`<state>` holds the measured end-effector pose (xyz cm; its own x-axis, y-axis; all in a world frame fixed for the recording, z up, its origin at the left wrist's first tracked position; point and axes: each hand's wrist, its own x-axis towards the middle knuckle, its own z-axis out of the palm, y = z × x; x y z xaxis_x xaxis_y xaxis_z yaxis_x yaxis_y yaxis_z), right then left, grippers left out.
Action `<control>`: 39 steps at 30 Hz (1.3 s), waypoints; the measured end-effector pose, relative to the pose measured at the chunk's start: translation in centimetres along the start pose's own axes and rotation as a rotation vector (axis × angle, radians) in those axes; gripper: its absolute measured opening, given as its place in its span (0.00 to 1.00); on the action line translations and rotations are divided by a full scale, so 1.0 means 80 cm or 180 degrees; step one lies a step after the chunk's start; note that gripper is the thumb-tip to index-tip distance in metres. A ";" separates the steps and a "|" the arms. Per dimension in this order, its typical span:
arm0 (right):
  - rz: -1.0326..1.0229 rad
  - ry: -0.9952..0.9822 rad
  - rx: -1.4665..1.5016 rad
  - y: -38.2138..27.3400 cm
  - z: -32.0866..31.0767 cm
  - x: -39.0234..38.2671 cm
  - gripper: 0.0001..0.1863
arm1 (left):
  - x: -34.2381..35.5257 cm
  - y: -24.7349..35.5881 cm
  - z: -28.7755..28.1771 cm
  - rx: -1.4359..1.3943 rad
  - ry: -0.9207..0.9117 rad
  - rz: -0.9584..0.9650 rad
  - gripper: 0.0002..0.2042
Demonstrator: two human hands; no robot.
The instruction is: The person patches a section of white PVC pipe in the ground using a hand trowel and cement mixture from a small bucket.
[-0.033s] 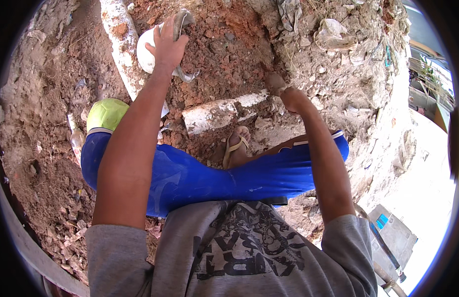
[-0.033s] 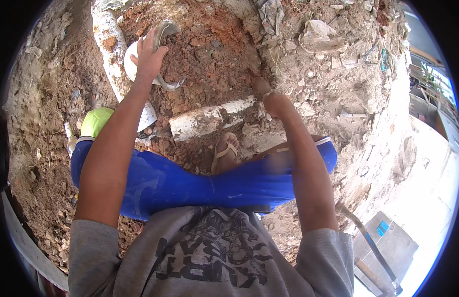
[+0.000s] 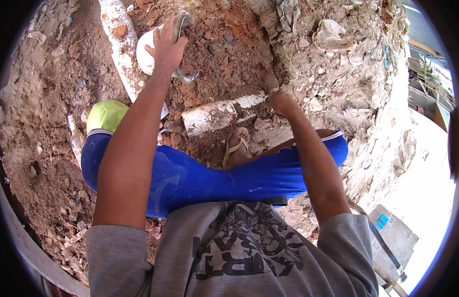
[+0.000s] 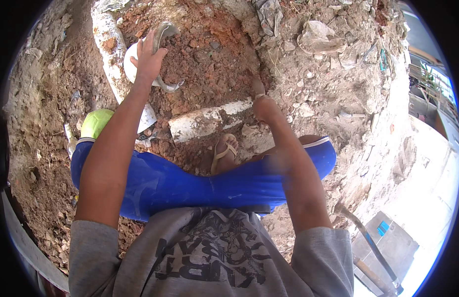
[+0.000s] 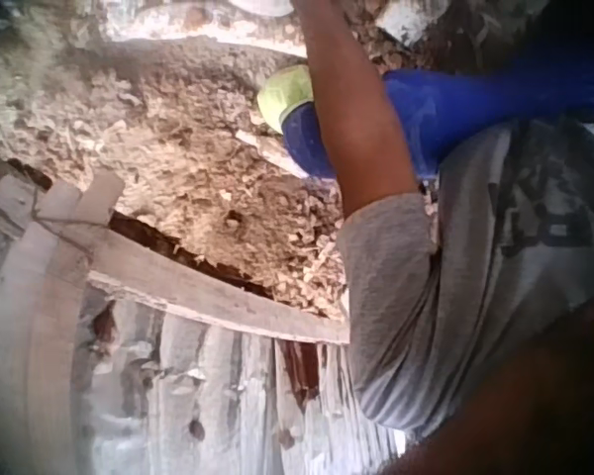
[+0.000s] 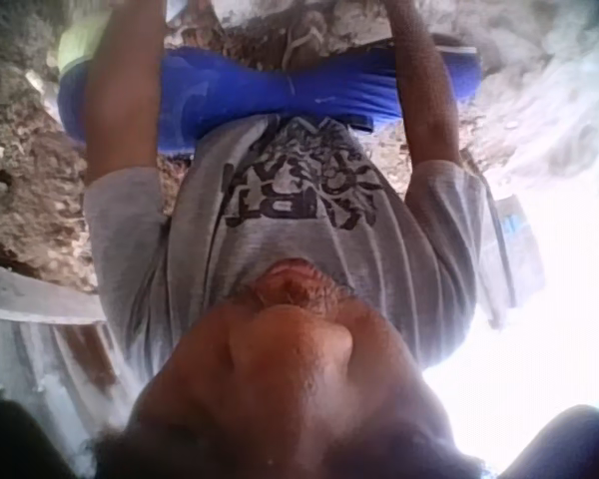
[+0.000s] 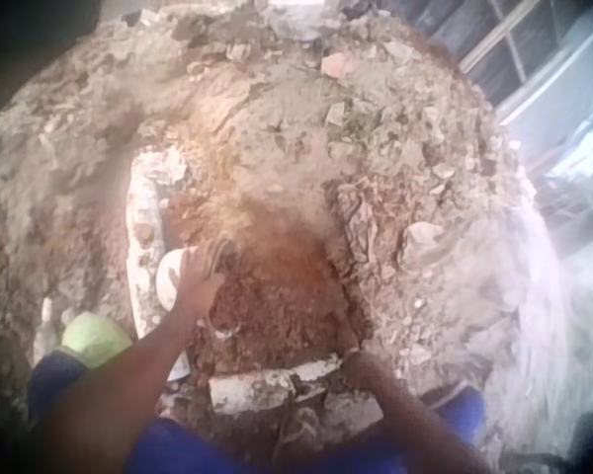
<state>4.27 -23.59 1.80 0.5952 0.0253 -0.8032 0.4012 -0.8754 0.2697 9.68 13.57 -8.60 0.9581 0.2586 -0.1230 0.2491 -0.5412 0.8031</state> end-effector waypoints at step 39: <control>0.1392 0.2162 0.3668 -0.156 0.036 0.082 0.18 | -0.006 0.000 -0.016 0.0065 -0.0461 -0.0018 0.42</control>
<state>1.15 -13.87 -8.41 0.8700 -0.4126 -0.2699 -0.4919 -0.7633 -0.4189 9.05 14.50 -7.80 0.9667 0.1444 -0.2115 0.2560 -0.5567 0.7903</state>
